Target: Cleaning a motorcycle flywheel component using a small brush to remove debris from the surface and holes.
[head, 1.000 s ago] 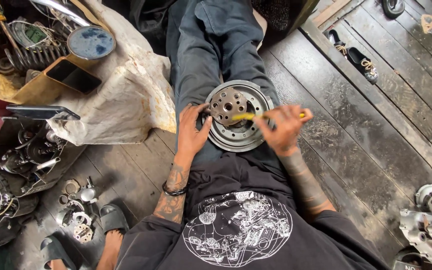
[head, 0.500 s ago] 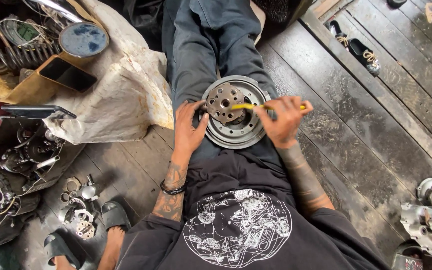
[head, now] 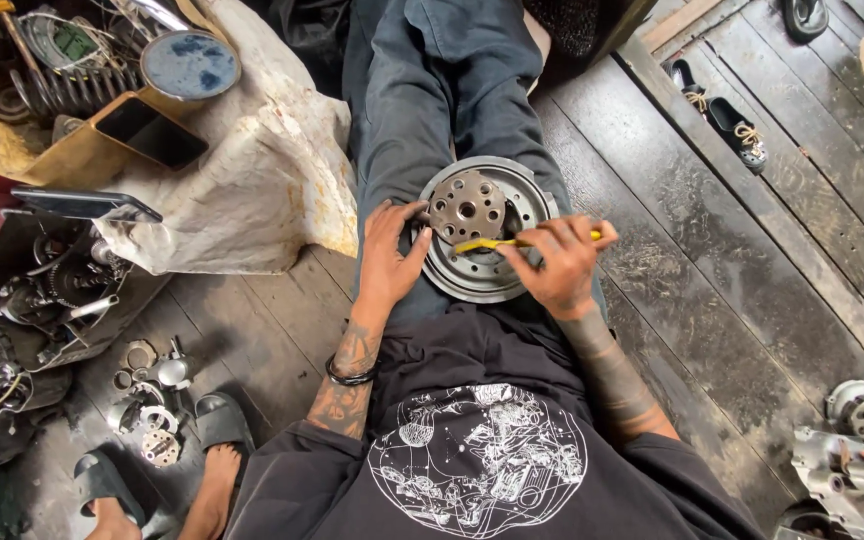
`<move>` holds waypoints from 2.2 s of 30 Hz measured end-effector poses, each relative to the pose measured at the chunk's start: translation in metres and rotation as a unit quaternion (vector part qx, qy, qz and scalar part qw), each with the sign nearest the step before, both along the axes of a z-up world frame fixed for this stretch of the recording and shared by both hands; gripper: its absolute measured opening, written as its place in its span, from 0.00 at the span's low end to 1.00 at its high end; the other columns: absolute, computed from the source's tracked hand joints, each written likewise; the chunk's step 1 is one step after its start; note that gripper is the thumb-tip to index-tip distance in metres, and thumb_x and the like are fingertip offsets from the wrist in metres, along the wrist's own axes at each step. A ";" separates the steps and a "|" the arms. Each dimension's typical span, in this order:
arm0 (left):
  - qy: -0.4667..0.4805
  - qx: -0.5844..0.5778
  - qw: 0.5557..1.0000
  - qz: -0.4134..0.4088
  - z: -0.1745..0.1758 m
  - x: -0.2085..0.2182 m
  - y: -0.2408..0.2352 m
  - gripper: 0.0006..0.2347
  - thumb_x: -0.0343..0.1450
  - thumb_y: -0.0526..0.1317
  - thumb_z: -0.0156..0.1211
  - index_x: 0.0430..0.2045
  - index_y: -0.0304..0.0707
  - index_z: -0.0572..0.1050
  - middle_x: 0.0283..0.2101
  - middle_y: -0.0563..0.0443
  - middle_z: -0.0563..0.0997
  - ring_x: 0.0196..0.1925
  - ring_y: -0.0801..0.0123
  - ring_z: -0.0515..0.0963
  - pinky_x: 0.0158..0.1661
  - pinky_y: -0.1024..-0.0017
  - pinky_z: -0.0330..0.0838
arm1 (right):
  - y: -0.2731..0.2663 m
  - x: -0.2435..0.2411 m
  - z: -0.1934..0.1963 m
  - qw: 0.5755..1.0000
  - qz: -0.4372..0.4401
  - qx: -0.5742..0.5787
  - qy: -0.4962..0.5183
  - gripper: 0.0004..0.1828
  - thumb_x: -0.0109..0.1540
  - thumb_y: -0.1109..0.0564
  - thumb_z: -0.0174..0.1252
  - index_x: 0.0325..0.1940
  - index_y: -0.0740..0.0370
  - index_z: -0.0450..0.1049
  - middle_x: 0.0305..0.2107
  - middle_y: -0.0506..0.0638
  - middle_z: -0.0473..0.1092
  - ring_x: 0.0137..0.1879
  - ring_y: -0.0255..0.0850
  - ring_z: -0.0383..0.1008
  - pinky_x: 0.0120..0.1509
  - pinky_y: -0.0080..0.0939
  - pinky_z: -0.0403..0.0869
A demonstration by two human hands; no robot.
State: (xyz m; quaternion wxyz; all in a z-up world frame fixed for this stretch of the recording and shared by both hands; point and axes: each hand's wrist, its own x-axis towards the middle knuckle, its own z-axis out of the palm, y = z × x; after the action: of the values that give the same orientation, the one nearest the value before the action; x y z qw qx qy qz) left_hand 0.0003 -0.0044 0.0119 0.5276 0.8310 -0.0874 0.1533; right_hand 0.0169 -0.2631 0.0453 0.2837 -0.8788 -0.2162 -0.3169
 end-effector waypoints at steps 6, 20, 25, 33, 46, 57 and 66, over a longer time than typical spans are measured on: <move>0.000 -0.004 1.000 -0.001 -0.001 -0.003 -0.001 0.13 0.80 0.39 0.59 0.58 0.36 0.76 0.48 0.40 0.82 0.58 0.43 0.81 0.71 0.32 0.57 | -0.019 0.014 -0.025 0.999 -0.044 0.006 -0.009 0.19 0.66 0.38 0.70 0.35 0.52 0.76 0.29 0.44 0.70 0.41 0.44 0.65 0.53 0.49 0.59; -0.002 -0.014 1.000 -0.012 -0.001 -0.002 -0.001 0.12 0.80 0.39 0.58 0.57 0.38 0.76 0.48 0.43 0.82 0.57 0.47 0.82 0.71 0.32 0.57 | -0.010 0.010 -0.033 0.999 -0.018 -0.022 -0.024 0.16 0.64 0.38 0.69 0.34 0.48 0.76 0.28 0.43 0.69 0.41 0.44 0.65 0.56 0.50 0.54; -0.010 -0.019 1.000 -0.008 -0.004 -0.002 -0.003 0.12 0.81 0.40 0.58 0.57 0.37 0.76 0.47 0.42 0.82 0.56 0.45 0.82 0.70 0.30 0.57 | -0.018 0.019 -0.030 0.999 -0.009 0.020 -0.031 0.13 0.61 0.48 0.74 0.36 0.52 0.77 0.29 0.45 0.70 0.40 0.47 0.67 0.52 0.46 0.64; -0.016 -0.004 1.000 -0.010 -0.008 -0.001 -0.003 0.12 0.80 0.40 0.58 0.56 0.37 0.77 0.46 0.44 0.83 0.55 0.48 0.83 0.71 0.35 0.59 | -0.009 0.011 -0.020 1.000 0.011 0.022 -0.016 0.12 0.61 0.47 0.73 0.34 0.52 0.77 0.28 0.46 0.69 0.40 0.48 0.67 0.53 0.47 0.63; -0.022 -0.022 1.000 -0.003 -0.003 -0.001 -0.004 0.12 0.80 0.39 0.58 0.56 0.35 0.77 0.46 0.41 0.82 0.54 0.45 0.83 0.70 0.31 0.58 | -0.028 0.021 -0.020 0.999 -0.033 0.012 -0.006 0.16 0.65 0.43 0.72 0.36 0.52 0.75 0.30 0.45 0.70 0.41 0.45 0.66 0.54 0.47 0.57; -0.019 -0.023 1.000 0.003 -0.002 -0.002 -0.002 0.12 0.80 0.38 0.59 0.57 0.35 0.77 0.47 0.41 0.82 0.56 0.43 0.82 0.70 0.30 0.58 | -0.029 0.018 -0.041 1.000 -0.031 0.001 -0.003 0.16 0.65 0.40 0.70 0.36 0.50 0.75 0.30 0.43 0.71 0.41 0.45 0.66 0.55 0.49 0.55; -0.020 -0.029 0.999 -0.003 0.005 -0.004 0.000 0.12 0.79 0.37 0.60 0.57 0.36 0.77 0.47 0.41 0.83 0.56 0.43 0.82 0.70 0.32 0.59 | -0.038 0.022 -0.062 0.999 -0.039 -0.013 -0.008 0.17 0.65 0.39 0.72 0.35 0.49 0.76 0.29 0.42 0.70 0.40 0.45 0.66 0.53 0.49 0.56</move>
State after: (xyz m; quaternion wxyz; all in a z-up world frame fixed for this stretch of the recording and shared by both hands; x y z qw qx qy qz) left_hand -0.0035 -0.0040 0.0169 0.5498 0.8120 -0.0960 0.1707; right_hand 0.0387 -0.3009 -0.0170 0.2581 -0.8876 -0.1878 -0.3321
